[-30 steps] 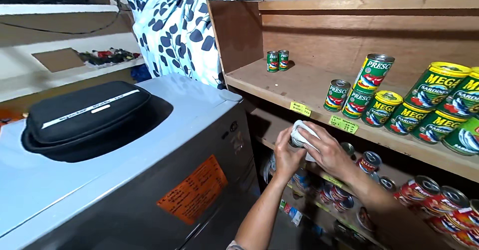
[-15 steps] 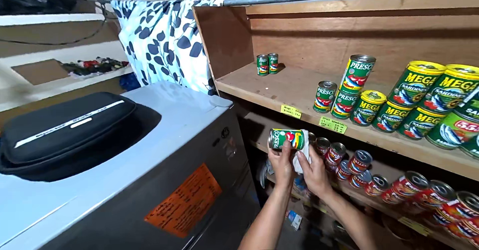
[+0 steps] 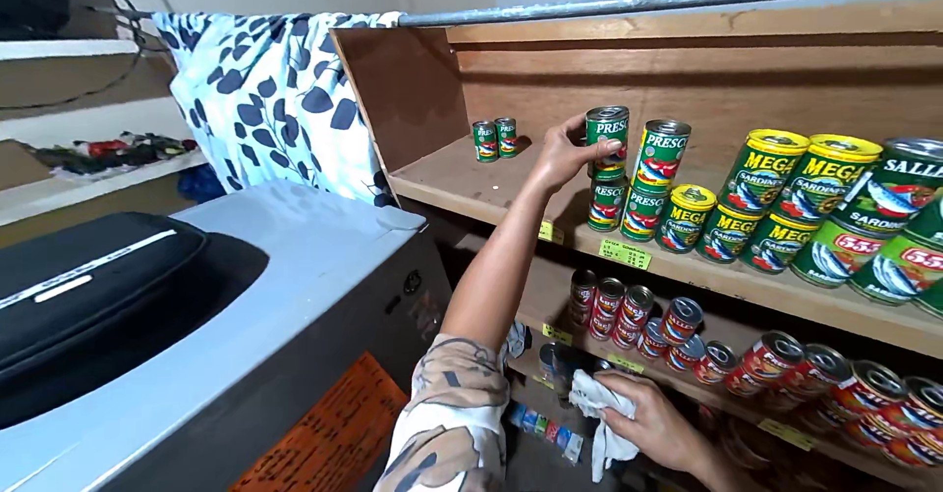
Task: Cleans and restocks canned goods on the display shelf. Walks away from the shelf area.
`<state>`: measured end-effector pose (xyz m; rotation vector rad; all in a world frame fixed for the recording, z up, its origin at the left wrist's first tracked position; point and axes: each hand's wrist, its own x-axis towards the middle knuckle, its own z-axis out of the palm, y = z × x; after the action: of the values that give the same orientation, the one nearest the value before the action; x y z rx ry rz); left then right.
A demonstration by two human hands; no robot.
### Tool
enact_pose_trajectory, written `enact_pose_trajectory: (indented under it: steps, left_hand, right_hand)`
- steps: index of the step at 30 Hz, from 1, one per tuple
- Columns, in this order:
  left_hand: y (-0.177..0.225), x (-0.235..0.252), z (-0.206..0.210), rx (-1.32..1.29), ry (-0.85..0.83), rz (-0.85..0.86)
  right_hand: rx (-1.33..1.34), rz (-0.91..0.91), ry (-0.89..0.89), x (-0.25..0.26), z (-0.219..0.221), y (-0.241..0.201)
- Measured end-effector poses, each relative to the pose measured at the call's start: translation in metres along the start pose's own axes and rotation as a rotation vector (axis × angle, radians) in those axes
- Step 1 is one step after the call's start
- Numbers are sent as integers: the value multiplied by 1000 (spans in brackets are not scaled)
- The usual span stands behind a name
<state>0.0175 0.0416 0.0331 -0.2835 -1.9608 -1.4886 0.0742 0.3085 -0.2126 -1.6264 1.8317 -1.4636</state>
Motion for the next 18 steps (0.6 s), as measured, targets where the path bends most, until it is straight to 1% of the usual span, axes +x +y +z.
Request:
enact_pose_trajectory:
  steps: [7,18]
  left_hand:
    - [-1,7,5,17,-70,-40]
    - [-7,7,6,8,-83,-39]
  right_hand:
    - [-35,5,57,-4,-6,6]
    - [-82,-25,63,-4,-6,7]
